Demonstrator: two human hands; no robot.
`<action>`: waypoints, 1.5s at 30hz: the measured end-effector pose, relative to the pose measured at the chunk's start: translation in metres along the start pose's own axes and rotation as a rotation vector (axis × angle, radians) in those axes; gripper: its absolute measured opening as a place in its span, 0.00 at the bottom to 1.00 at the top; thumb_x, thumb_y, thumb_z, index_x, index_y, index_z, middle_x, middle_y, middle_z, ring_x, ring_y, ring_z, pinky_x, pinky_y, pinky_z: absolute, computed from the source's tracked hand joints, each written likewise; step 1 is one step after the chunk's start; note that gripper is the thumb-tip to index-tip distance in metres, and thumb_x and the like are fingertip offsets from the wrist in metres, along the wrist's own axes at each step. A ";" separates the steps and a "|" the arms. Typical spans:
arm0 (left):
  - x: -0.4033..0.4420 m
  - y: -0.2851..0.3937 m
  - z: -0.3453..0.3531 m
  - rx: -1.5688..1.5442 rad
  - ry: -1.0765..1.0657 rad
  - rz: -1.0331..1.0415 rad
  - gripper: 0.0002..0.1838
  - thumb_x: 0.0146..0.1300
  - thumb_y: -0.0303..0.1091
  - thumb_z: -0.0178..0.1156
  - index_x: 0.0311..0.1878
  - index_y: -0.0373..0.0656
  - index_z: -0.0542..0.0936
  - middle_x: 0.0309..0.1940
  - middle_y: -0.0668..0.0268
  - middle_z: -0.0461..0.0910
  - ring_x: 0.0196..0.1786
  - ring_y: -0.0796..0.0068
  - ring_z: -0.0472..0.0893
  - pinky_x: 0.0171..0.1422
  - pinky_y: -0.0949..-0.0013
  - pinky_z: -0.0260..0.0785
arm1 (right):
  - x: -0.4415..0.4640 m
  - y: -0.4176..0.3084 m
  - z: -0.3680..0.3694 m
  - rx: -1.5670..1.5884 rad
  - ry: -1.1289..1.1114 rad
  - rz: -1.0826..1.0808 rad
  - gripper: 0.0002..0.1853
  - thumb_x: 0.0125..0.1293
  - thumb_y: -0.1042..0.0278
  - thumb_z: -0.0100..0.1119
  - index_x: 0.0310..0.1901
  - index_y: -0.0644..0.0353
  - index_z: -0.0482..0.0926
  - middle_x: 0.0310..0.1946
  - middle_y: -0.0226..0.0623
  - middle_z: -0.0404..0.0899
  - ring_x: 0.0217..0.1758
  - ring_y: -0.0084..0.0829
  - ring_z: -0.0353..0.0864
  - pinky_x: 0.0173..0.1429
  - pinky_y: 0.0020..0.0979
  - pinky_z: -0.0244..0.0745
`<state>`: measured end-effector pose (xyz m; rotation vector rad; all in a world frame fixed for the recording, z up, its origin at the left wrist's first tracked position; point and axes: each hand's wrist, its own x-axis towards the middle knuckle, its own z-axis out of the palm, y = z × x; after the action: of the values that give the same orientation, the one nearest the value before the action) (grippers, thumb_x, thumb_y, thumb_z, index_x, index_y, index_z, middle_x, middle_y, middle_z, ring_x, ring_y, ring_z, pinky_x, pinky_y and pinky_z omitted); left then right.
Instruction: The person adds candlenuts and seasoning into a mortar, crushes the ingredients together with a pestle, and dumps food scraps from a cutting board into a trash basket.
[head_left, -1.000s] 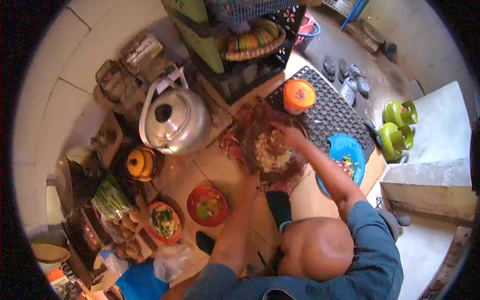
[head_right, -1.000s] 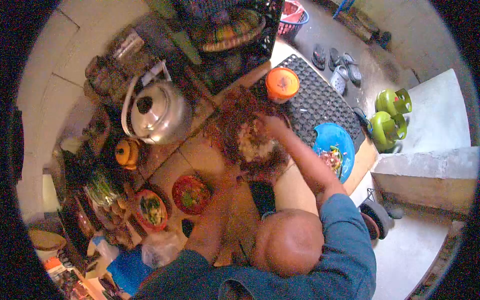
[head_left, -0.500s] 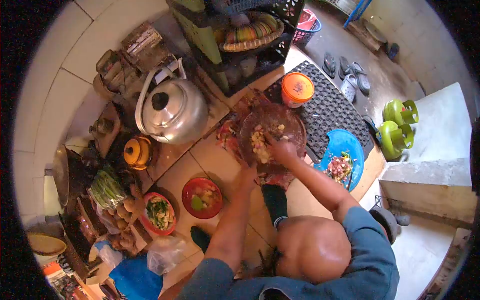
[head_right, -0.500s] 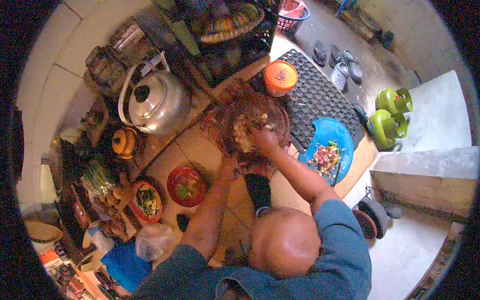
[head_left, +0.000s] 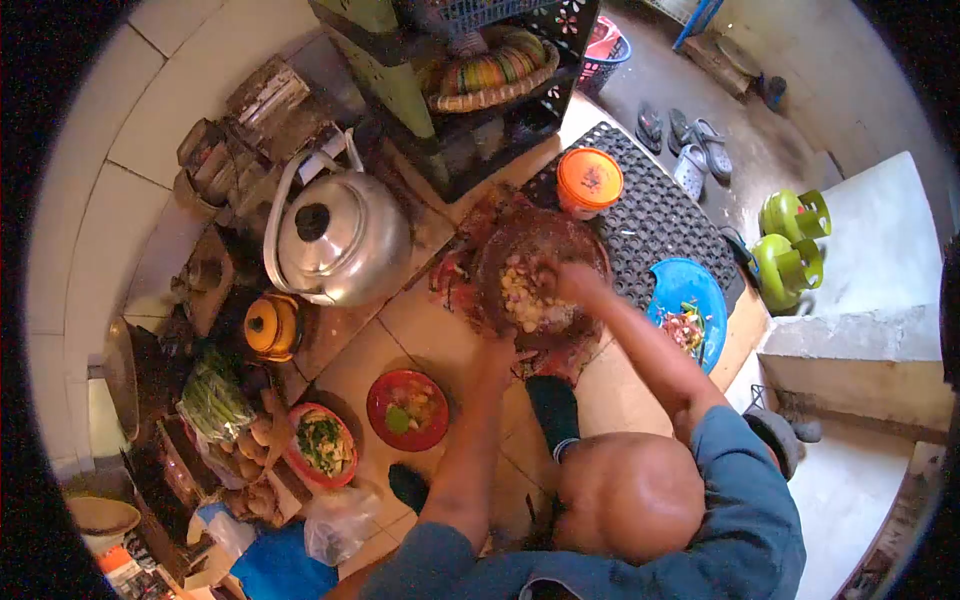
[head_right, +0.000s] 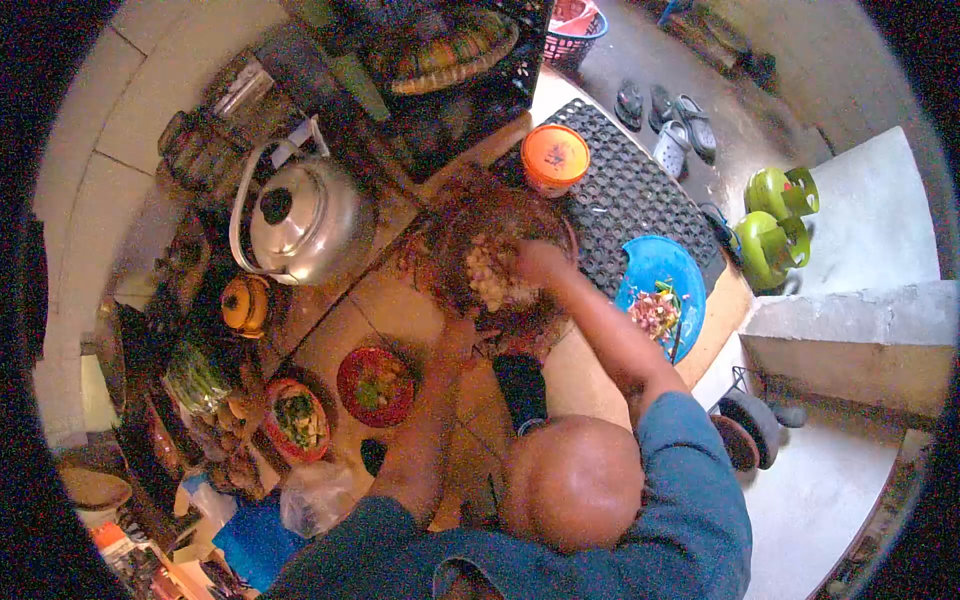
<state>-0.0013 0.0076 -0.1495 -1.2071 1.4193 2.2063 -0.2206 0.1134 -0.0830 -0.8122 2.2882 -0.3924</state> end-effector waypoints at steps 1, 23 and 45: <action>0.005 -0.010 -0.001 -0.047 -0.002 0.000 0.26 0.72 0.45 0.42 0.69 0.59 0.48 0.62 0.52 0.65 0.42 0.49 0.82 0.23 0.58 0.76 | 0.007 0.012 -0.008 0.089 -0.020 -0.111 0.26 0.65 0.46 0.50 0.63 0.45 0.68 0.40 0.55 0.80 0.46 0.51 0.80 0.51 0.47 0.73; 0.011 -0.038 0.009 -0.385 0.178 0.115 0.28 0.71 0.42 0.47 0.70 0.51 0.52 0.61 0.52 0.66 0.42 0.49 0.80 0.26 0.54 0.77 | -0.058 0.020 0.052 -0.194 0.569 -0.091 0.21 0.68 0.51 0.47 0.60 0.43 0.70 0.49 0.57 0.76 0.48 0.50 0.79 0.60 0.52 0.62; 0.033 -0.064 -0.011 -0.055 0.100 0.077 0.22 0.70 0.45 0.48 0.64 0.54 0.60 0.55 0.56 0.74 0.43 0.54 0.83 0.10 0.68 0.63 | -0.063 -0.016 0.035 -0.523 0.710 -0.199 0.27 0.67 0.50 0.50 0.67 0.38 0.62 0.41 0.51 0.80 0.44 0.51 0.79 0.49 0.48 0.72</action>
<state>0.0218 0.0228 -0.2165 -1.3187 1.4759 2.2795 -0.1530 0.1399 -0.0700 -1.3277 3.0462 -0.1758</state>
